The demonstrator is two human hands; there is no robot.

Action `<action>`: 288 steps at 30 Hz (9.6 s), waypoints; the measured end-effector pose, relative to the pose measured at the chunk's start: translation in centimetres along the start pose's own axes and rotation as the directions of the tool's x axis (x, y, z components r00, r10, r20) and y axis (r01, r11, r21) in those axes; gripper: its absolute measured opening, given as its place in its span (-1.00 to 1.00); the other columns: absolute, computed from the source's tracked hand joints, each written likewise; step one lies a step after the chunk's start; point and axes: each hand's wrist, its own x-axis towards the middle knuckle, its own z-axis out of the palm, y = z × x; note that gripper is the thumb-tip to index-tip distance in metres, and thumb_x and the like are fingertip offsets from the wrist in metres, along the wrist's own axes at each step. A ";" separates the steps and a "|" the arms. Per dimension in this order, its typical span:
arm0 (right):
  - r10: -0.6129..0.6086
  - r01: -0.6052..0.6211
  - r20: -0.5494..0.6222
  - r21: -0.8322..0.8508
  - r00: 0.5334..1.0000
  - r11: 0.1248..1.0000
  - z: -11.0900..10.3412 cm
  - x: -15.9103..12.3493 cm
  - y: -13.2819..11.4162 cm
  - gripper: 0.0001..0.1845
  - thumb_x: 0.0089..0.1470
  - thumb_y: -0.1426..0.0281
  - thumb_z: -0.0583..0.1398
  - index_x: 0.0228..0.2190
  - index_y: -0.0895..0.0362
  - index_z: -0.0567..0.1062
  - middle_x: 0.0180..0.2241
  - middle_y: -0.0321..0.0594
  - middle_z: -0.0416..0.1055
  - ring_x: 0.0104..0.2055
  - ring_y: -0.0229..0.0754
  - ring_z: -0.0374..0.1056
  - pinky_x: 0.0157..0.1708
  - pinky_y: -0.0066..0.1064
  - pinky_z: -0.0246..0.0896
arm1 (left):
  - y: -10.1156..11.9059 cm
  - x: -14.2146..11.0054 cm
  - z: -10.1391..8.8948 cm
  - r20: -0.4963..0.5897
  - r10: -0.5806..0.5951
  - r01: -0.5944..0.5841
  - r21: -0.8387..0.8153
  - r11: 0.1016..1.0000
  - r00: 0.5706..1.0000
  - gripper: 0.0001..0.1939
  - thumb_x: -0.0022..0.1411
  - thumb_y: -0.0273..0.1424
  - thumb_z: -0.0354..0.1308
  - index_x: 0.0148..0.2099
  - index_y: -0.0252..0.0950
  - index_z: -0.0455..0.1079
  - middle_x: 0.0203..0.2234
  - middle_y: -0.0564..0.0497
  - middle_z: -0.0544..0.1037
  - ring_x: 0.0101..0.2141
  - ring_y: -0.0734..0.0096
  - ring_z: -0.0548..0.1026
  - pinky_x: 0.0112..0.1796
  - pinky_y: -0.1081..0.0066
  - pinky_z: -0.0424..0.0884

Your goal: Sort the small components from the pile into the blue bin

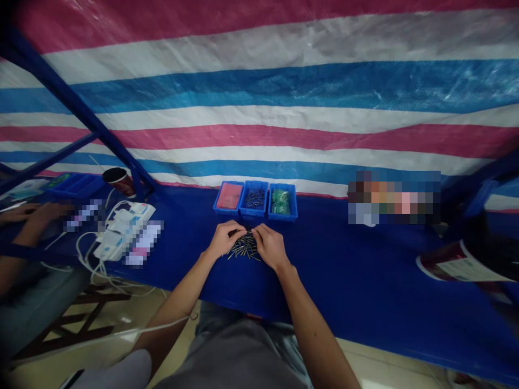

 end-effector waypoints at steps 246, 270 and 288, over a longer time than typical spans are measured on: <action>0.036 -0.036 0.011 0.032 0.999 0.999 0.4 0.0 2.2 -0.80 0.24 0.40 0.14 -0.20 0.03 0.58 -0.18 -0.14 0.49 -0.12 -0.07 0.43 -0.11 -0.26 0.34 | 0.5 1.1 -1.1 -0.238 -0.114 0.121 0.013 0.993 0.964 -0.76 0.34 -0.27 0.14 -0.10 -0.28 0.56 -0.52 0.11 0.46 -0.58 0.58 0.27 -0.44 0.52 0.27; 0.074 -0.072 0.032 -0.079 0.997 0.994 1.0 0.2 2.0 -0.80 0.24 0.52 0.06 -0.37 0.06 0.40 -0.32 -0.17 0.40 -0.22 -0.08 0.34 -0.21 -0.31 0.21 | -1.3 -5.7 -3.6 -0.348 0.307 -0.115 0.476 0.872 0.886 -0.83 0.28 -0.47 0.15 -0.13 -0.23 0.56 -0.57 0.03 0.54 -0.60 0.48 0.44 -0.44 0.44 0.38; 0.093 -0.092 0.015 -0.051 0.996 0.994 1.1 0.2 2.1 -0.82 0.25 0.51 0.04 -0.37 0.08 0.37 -0.33 -0.17 0.38 -0.24 -0.10 0.33 -0.22 -0.34 0.18 | 1.1 -8.5 -3.8 -0.445 0.469 -0.138 0.597 0.790 0.763 -0.89 0.23 -0.52 0.19 -0.17 -0.32 0.48 -0.50 -0.03 0.61 -0.51 0.38 0.59 -0.40 0.40 0.53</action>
